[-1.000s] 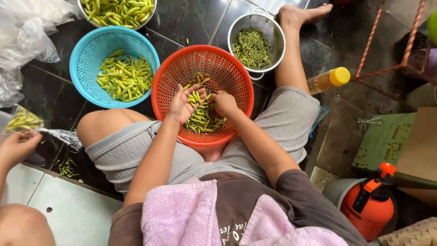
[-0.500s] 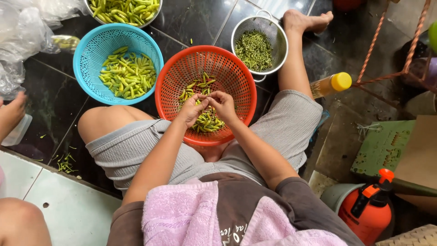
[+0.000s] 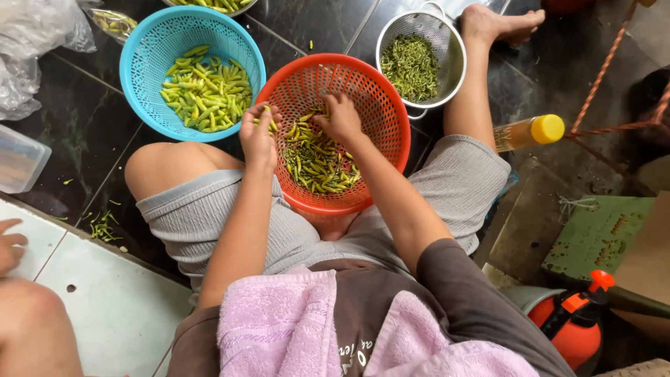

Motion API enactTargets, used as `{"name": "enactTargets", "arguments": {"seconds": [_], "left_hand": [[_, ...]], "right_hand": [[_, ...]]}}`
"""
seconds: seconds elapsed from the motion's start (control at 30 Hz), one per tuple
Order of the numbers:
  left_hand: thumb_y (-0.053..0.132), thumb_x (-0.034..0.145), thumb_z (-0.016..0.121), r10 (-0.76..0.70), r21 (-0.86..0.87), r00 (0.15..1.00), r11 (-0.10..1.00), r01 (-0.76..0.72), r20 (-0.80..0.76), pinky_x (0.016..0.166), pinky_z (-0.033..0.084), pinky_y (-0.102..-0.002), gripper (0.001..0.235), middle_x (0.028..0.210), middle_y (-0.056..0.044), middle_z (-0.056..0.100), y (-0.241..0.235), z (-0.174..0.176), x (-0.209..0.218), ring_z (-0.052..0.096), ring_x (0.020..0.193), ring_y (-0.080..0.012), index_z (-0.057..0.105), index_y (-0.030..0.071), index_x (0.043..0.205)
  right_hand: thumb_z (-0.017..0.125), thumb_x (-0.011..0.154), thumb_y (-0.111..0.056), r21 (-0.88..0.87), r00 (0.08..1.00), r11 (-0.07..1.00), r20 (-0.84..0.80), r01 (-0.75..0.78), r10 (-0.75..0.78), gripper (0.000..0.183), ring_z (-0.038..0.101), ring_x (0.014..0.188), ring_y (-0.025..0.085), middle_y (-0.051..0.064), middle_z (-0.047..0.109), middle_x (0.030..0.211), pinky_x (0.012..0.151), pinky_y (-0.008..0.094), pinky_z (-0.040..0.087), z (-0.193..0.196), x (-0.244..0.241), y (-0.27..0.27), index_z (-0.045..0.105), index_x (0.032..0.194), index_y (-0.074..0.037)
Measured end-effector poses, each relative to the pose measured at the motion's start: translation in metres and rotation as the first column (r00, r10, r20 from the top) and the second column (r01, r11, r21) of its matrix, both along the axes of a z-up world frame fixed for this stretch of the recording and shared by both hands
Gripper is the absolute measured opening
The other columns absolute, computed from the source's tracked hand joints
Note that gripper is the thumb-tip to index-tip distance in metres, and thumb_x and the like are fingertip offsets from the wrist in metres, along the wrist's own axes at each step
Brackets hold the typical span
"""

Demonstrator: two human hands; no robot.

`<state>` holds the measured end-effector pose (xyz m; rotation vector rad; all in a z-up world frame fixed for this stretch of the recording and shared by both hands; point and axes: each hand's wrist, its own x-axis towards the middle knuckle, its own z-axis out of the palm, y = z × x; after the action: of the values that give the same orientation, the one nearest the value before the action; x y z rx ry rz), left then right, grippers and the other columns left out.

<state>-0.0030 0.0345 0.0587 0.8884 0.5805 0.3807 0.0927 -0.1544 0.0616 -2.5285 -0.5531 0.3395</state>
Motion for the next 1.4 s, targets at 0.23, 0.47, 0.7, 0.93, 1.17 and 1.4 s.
{"name": "enactTargets", "arguments": {"seconds": [0.23, 0.47, 0.7, 0.93, 1.17, 1.4], "left_hand": [[0.004, 0.099, 0.061, 0.19, -0.058, 0.982, 0.98, -0.189, 0.016, 0.071, 0.06, -0.022, 0.018, 0.105, -0.013, 0.076, 0.037, -0.006, 0.002, 0.076, 0.084, -0.0145, 0.062, 0.009, 0.116], [-0.001, 0.096, 0.065, 0.396, 0.112, 0.918, 0.911, -0.397, 0.033, 0.06, 0.051, -0.019, 0.016, 0.089, -0.016, 0.076, 0.064, -0.014, 0.017, 0.071, 0.071, -0.0141, 0.065, 0.008, 0.108], [0.01, 0.088, 0.081, 0.24, 0.933, 0.967, 0.319, -0.167, 0.091, 0.121, 0.029, -0.058, 0.037, 0.153, -0.022, 0.046, 0.026, 0.038, -0.001, 0.034, 0.149, -0.0381, 0.068, 0.013, 0.122], [0.016, 0.094, 0.08, -0.641, 0.409, 0.766, 0.689, 0.599, -0.043, 0.088, 0.06, -0.031, 0.027, 0.105, -0.007, 0.077, -0.087, -0.001, -0.024, 0.073, 0.096, -0.0137, 0.074, 0.011, 0.12], [0.01, 0.087, 0.083, -0.72, 0.357, 0.669, 0.585, 0.728, -0.185, 0.065, 0.061, -0.022, 0.018, 0.082, -0.002, 0.074, -0.08, -0.004, -0.017, 0.072, 0.072, -0.0082, 0.074, 0.01, 0.102], [0.007, 0.095, 0.069, -0.593, 0.52, 0.754, 0.566, 0.64, -0.283, 0.061, 0.059, -0.025, 0.022, 0.081, -0.004, 0.069, -0.05, 0.044, -0.019, 0.069, 0.066, -0.0116, 0.074, 0.014, 0.115]], "right_hand": [[0.08, 0.086, -0.046, -0.15, 0.897, 0.908, 0.158, -0.392, 0.414, 0.043, 0.058, 0.112, 0.036, 0.006, 0.05, 0.115, 0.087, 0.051, 0.055, -0.015, -0.052, 0.033, 0.063, 0.118, -0.023], [0.074, 0.098, -0.026, 0.103, 0.969, 0.967, -0.059, -0.234, 0.241, 0.018, 0.071, 0.1, 0.04, 0.014, 0.072, 0.103, 0.083, 0.049, 0.057, 0.026, -0.033, -0.06, 0.074, 0.107, -0.01], [0.077, 0.095, -0.016, 0.398, 0.986, 0.91, -0.156, 0.12, -0.062, 0.015, 0.06, 0.087, 0.013, -0.002, 0.057, 0.091, 0.079, 0.027, 0.054, 0.045, -0.054, -0.098, 0.083, 0.109, -0.013], [0.084, 0.088, -0.007, 0.653, 0.991, 0.755, 0.05, 0.061, -0.123, 0.014, 0.066, 0.075, 0.013, 0.006, 0.071, 0.085, 0.068, 0.025, 0.051, 0.054, -0.069, -0.078, 0.086, 0.1, -0.015], [0.081, 0.089, 0.001, 0.785, 0.955, 0.547, -0.278, 0.29, -0.106, 0.013, 0.062, 0.064, 0.007, 0.007, 0.068, 0.07, 0.06, 0.023, 0.052, 0.045, -0.08, -0.056, 0.076, 0.102, 0.0], [0.08, 0.096, -0.022, 0.424, 0.979, 0.883, -0.131, 0.201, -0.159, 0.014, 0.063, 0.06, 0.014, 0.005, 0.071, 0.068, 0.055, 0.028, 0.048, 0.018, -0.048, -0.068, 0.077, 0.103, -0.011]]}}
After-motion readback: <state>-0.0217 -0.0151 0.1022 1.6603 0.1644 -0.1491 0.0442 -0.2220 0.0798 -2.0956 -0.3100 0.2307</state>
